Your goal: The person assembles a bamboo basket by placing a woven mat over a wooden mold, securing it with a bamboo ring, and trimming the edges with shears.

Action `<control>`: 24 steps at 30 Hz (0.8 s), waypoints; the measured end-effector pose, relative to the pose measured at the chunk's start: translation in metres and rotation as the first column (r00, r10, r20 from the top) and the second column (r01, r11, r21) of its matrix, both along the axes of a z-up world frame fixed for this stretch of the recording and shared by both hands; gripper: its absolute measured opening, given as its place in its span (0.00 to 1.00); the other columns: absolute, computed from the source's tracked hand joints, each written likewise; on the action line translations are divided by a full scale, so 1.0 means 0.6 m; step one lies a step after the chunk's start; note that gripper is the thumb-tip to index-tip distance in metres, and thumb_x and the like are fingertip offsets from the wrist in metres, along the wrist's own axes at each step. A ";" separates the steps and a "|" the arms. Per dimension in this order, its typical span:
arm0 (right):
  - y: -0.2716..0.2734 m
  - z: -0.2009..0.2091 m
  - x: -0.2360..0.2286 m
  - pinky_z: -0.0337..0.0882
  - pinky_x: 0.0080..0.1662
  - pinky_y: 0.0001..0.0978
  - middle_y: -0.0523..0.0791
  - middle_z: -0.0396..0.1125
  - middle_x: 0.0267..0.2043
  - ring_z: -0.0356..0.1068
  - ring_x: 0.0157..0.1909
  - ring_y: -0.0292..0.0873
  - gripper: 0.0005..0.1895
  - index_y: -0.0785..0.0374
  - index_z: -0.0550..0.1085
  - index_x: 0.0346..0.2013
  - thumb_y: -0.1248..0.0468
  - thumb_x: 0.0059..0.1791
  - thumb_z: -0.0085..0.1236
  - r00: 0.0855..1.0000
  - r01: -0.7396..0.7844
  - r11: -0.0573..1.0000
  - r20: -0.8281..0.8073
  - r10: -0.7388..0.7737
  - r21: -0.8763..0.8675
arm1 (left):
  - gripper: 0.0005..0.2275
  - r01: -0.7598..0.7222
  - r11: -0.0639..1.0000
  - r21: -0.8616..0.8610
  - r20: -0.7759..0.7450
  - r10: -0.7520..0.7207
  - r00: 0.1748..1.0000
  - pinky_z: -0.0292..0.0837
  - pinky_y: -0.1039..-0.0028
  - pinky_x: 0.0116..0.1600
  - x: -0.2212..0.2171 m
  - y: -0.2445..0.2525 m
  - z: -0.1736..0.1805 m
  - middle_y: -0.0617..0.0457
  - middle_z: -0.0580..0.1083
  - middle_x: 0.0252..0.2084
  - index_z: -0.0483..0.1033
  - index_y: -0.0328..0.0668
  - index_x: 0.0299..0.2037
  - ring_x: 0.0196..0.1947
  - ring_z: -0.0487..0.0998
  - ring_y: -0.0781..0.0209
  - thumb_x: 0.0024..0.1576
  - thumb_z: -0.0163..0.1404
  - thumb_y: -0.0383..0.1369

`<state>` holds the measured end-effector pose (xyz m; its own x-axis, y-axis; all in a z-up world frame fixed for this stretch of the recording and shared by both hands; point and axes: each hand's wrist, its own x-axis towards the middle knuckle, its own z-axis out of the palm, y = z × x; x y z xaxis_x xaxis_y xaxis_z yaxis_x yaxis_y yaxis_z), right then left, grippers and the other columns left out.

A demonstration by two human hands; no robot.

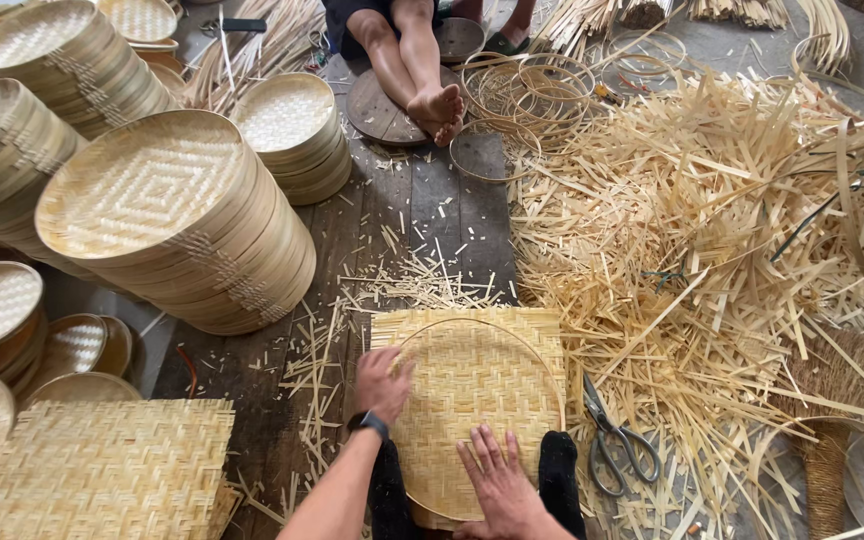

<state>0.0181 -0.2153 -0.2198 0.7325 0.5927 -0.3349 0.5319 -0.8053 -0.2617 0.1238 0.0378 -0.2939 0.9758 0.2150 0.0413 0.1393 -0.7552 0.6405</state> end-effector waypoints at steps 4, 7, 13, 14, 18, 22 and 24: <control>-0.021 -0.129 -0.031 0.36 0.69 0.69 0.63 0.40 0.75 0.36 0.77 0.64 0.41 0.70 0.49 0.71 0.52 0.50 0.46 0.832 -0.163 0.986 0.533 0.157 -0.035 | 0.17 0.334 0.920 0.205 0.250 -0.380 0.891 0.60 0.53 0.68 0.121 -0.062 -0.001 0.45 0.72 0.63 0.77 0.47 0.57 0.65 0.67 0.43 0.63 0.50 0.45; -0.032 -0.222 -0.021 0.40 0.69 0.73 0.62 0.45 0.73 0.40 0.77 0.64 0.29 0.70 0.55 0.70 0.59 0.56 0.33 0.674 -0.234 0.968 0.733 0.095 0.089 | 0.16 0.306 0.952 0.017 0.094 -0.306 0.947 0.65 0.62 0.65 0.156 -0.081 -0.018 0.56 0.75 0.60 0.79 0.58 0.55 0.62 0.71 0.53 0.64 0.44 0.47; -0.034 -0.265 -0.034 0.46 0.65 0.74 0.62 0.51 0.69 0.47 0.74 0.64 0.29 0.68 0.57 0.70 0.56 0.57 0.35 0.778 -0.198 0.972 0.623 0.077 0.127 | 0.13 0.091 0.996 -0.020 -0.220 -0.093 0.971 0.73 0.71 0.55 0.180 -0.102 -0.040 0.70 0.78 0.55 0.81 0.73 0.47 0.54 0.76 0.66 0.60 0.46 0.53; -0.024 -0.266 -0.029 0.48 0.63 0.74 0.62 0.54 0.67 0.50 0.72 0.64 0.29 0.68 0.59 0.68 0.56 0.55 0.36 0.763 -0.155 0.979 0.645 0.032 0.135 | 0.13 0.098 0.995 0.020 -0.185 -0.093 0.978 0.72 0.70 0.56 0.187 -0.104 -0.042 0.69 0.78 0.53 0.81 0.72 0.47 0.53 0.76 0.65 0.60 0.47 0.55; 0.025 -0.262 -0.034 0.50 0.62 0.72 0.61 0.56 0.66 0.52 0.70 0.63 0.28 0.68 0.60 0.67 0.56 0.55 0.37 0.785 -0.090 0.971 0.615 -0.068 0.221 | 0.12 0.059 0.998 -0.029 -0.271 -0.065 0.960 0.70 0.69 0.58 0.192 -0.108 -0.050 0.66 0.80 0.47 0.82 0.78 0.47 0.48 0.78 0.62 0.63 0.44 0.53; 0.051 -0.227 -0.017 0.52 0.61 0.69 0.61 0.57 0.64 0.53 0.68 0.62 0.28 0.68 0.61 0.66 0.55 0.54 0.39 0.837 -0.057 0.949 0.533 -0.123 0.309 | 0.13 -0.007 0.995 -0.101 -0.303 -0.024 0.953 0.72 0.67 0.53 0.196 -0.104 -0.023 0.65 0.80 0.47 0.82 0.76 0.46 0.48 0.77 0.60 0.57 0.50 0.56; 0.071 -0.204 -0.028 0.53 0.60 0.68 0.60 0.57 0.63 0.54 0.67 0.62 0.28 0.68 0.62 0.65 0.55 0.54 0.39 0.865 -0.029 0.937 0.478 -0.151 0.348 | 0.14 -0.008 0.995 -0.097 -0.333 -0.025 0.942 0.72 0.66 0.53 0.188 -0.104 -0.018 0.63 0.80 0.46 0.82 0.76 0.47 0.47 0.78 0.59 0.57 0.50 0.57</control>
<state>0.0014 -0.1729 -0.3422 0.7842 0.5504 0.2863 0.6147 -0.7522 -0.2374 0.2368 -0.0248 -0.3045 0.9317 0.1930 -0.3076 0.3511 -0.6949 0.6276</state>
